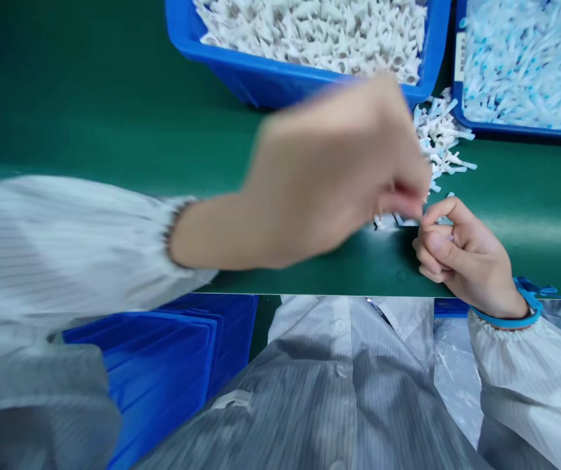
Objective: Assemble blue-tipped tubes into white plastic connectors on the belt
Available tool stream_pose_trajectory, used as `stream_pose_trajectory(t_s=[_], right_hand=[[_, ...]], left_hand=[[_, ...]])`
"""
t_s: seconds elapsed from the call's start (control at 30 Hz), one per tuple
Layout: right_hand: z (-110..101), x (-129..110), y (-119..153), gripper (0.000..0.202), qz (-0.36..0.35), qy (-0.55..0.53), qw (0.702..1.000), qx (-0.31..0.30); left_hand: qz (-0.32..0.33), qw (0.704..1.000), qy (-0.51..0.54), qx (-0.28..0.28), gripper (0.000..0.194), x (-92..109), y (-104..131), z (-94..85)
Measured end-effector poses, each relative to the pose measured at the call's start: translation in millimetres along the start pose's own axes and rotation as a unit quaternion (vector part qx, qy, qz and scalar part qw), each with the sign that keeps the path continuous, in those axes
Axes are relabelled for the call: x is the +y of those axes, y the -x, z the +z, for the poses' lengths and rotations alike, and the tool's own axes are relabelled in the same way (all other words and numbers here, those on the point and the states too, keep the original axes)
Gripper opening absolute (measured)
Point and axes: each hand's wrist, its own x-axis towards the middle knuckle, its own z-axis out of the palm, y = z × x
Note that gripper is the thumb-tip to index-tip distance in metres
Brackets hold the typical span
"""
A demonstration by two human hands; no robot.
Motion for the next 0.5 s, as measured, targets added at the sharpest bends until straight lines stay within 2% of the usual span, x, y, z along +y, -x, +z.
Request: stream_pose_trajectory(t_s=[0.03, 0.07, 0.13, 0.2, 0.33, 0.43, 0.5], right_hand=[[-3, 0, 3, 0.014, 0.0, 0.019, 1.0, -0.006], [-6, 0, 5, 0.013, 0.009, 0.041, 0.999, -0.018], [-12, -2, 10, 0.013, 0.041, 0.083, 0.995, -0.042], [-15, -5, 14, 0.012, 0.077, 0.11, 0.989, -0.058], [-13, -8, 15, 0.016, 0.083, 0.138, 0.987, -0.022], [-8, -8, 12, 0.012, 0.017, 0.218, 0.975, 0.033], [-6, -6, 11, 0.007, -0.062, 0.333, 0.939, 0.062]], left_hand=[[0.038, 0.998, 0.049, -0.024, 0.048, 1, 4, 14.6], [0.093, 0.993, 0.075, -0.024, 0.04, 0, 9, 29.2], [0.154, 0.985, 0.076, -0.014, 0.029, -7, 15, 54.4], [0.174, 0.983, 0.056, 0.002, 0.028, -14, 19, 69.7], [0.162, 0.986, 0.023, 0.031, 0.029, -20, 18, 75.6], [0.162, 0.986, -0.011, 0.031, 0.027, -20, 16, 74.1], [0.164, 0.986, -0.021, 0.019, 0.027, -20, 14, 73.4]])
